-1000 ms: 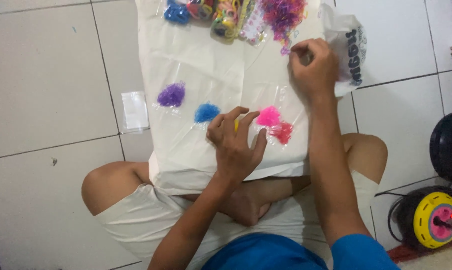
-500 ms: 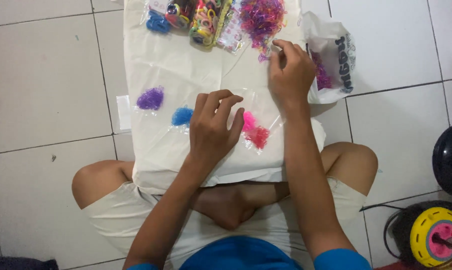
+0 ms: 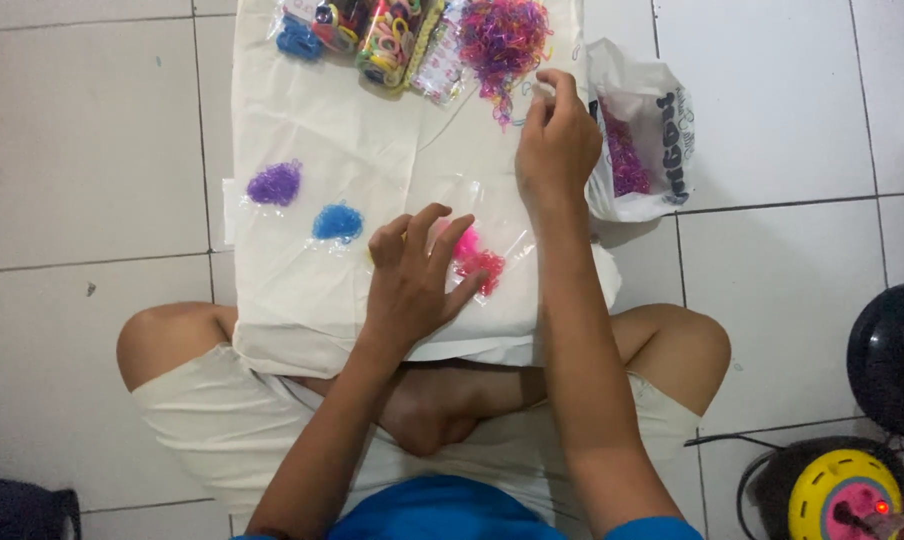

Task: Sorting small colorful rubber bands into piles by color on a white surface.

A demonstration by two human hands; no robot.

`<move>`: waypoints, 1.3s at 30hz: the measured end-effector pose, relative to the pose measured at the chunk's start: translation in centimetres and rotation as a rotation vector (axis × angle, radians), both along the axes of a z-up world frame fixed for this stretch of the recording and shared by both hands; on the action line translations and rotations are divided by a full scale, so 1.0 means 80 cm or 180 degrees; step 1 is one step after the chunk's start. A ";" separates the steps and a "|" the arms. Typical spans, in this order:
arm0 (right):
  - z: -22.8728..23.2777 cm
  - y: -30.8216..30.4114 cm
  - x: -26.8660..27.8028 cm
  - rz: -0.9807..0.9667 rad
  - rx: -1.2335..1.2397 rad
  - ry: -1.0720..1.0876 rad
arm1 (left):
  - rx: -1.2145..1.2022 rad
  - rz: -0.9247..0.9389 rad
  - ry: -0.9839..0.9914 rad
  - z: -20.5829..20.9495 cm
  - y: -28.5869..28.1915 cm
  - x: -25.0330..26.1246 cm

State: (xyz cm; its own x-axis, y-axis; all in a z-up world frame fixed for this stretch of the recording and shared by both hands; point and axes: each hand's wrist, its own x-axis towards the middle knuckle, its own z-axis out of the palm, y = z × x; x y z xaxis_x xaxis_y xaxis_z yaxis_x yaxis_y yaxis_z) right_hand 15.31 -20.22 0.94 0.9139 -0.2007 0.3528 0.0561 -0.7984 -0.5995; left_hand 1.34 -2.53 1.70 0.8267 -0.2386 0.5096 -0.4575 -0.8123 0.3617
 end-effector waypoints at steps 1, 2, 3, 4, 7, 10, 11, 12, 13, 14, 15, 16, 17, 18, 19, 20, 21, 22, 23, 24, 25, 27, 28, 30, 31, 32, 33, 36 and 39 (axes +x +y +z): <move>-0.005 -0.002 0.008 0.0018 -0.0007 0.0005 | -0.0007 0.0018 0.0005 -0.002 -0.001 0.000; -0.009 -0.004 0.016 -0.0121 -0.0164 0.0167 | 0.0134 0.0042 0.0085 -0.004 -0.001 0.000; -0.014 -0.004 0.024 -0.0266 -0.0312 0.0320 | 0.0283 0.0060 0.0158 -0.006 0.000 0.001; -0.018 -0.007 0.027 -0.0254 -0.0311 0.0318 | 0.0285 0.0073 0.0156 -0.010 -0.001 0.004; -0.028 -0.010 0.024 -0.0154 -0.0495 -0.0116 | 0.0536 0.0113 0.0141 -0.014 -0.003 0.002; -0.022 -0.003 0.022 -0.0181 -0.0530 -0.0282 | 0.0329 0.0109 0.0070 -0.002 -0.002 0.000; -0.020 -0.005 0.019 -0.0075 -0.0394 -0.0200 | 0.0330 0.0099 0.0072 -0.003 -0.003 -0.001; -0.019 -0.007 0.015 0.0031 -0.0258 -0.0117 | 0.0331 0.0088 0.0073 -0.003 -0.003 -0.003; -0.017 -0.010 0.010 0.0040 -0.0258 -0.0112 | 0.0331 0.0096 0.0079 -0.005 -0.004 -0.003; -0.014 -0.013 0.005 0.0285 -0.0005 -0.0148 | 0.0262 0.0072 0.0048 -0.005 -0.005 -0.003; -0.010 -0.013 0.001 0.0531 0.0260 -0.0191 | 0.0203 0.0049 0.0011 -0.005 -0.004 -0.003; -0.008 -0.011 -0.007 0.0540 0.0270 -0.0193 | 0.0213 0.0058 0.0010 -0.007 -0.002 -0.006; -0.003 -0.011 -0.012 0.0641 0.0254 -0.0313 | 0.0197 0.0036 -0.0018 -0.008 -0.002 -0.004; 0.000 -0.011 -0.016 0.0742 0.0236 -0.0433 | 0.0181 0.0015 -0.0045 -0.010 -0.002 -0.002; 0.001 -0.012 -0.015 0.0743 0.0218 -0.0477 | 0.0168 0.0016 -0.0090 -0.011 -0.003 0.000; 0.001 -0.012 -0.013 0.0686 0.0118 -0.0469 | 0.0175 0.0056 -0.0160 -0.012 -0.004 0.002; -0.003 -0.011 -0.020 0.0624 0.0033 -0.0419 | 0.0191 0.0093 -0.0186 -0.014 -0.004 -0.005; -0.004 -0.011 -0.019 0.0621 0.0030 -0.0420 | 0.0187 0.0090 -0.0187 -0.014 -0.003 -0.006; -0.005 -0.010 -0.015 0.0534 -0.0044 -0.0399 | 0.0211 0.0079 -0.0235 -0.014 -0.003 -0.005; -0.005 -0.010 -0.010 0.0447 -0.0117 -0.0377 | 0.0234 0.0069 -0.0283 -0.014 -0.002 -0.002; -0.005 -0.009 -0.008 0.0444 -0.0119 -0.0412 | 0.0233 0.0068 -0.0318 -0.016 -0.002 -0.001; -0.006 -0.006 -0.007 0.0313 -0.0403 -0.0055 | 0.0331 0.0120 -0.0258 -0.021 -0.001 -0.002; -0.010 -0.006 -0.003 0.0311 -0.0401 -0.0064 | 0.0333 0.0118 -0.0267 -0.022 -0.001 -0.002; -0.021 -0.009 0.006 0.0276 -0.0609 -0.0247 | 0.0245 0.0115 -0.0270 -0.024 -0.001 -0.001; -0.019 -0.008 0.004 0.0267 -0.0606 -0.0264 | 0.0249 0.0108 -0.0287 -0.023 0.000 -0.001; -0.018 -0.006 0.003 0.0255 -0.0527 -0.0392 | 0.0242 0.0100 -0.0323 -0.023 0.000 0.000; -0.019 -0.005 -0.001 0.0253 -0.0455 -0.0503 | 0.0229 0.0097 -0.0341 -0.024 0.000 -0.003; -0.024 -0.012 0.002 0.0391 -0.0252 -0.0564 | 0.0226 0.0104 -0.0353 -0.028 0.000 -0.001; -0.037 -0.021 0.006 0.0512 -0.0199 -0.0603 | 0.0164 0.0067 -0.0308 -0.027 0.000 -0.002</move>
State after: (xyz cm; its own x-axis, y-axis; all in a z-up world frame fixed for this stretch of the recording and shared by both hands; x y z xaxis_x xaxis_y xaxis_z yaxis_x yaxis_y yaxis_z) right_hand 15.82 -21.87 -2.01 0.8487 -0.0305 0.5279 0.2920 -0.8053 -0.5160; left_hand 1.16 -2.56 -0.48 0.7793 -0.2497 0.5747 -0.4709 -0.8384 0.2743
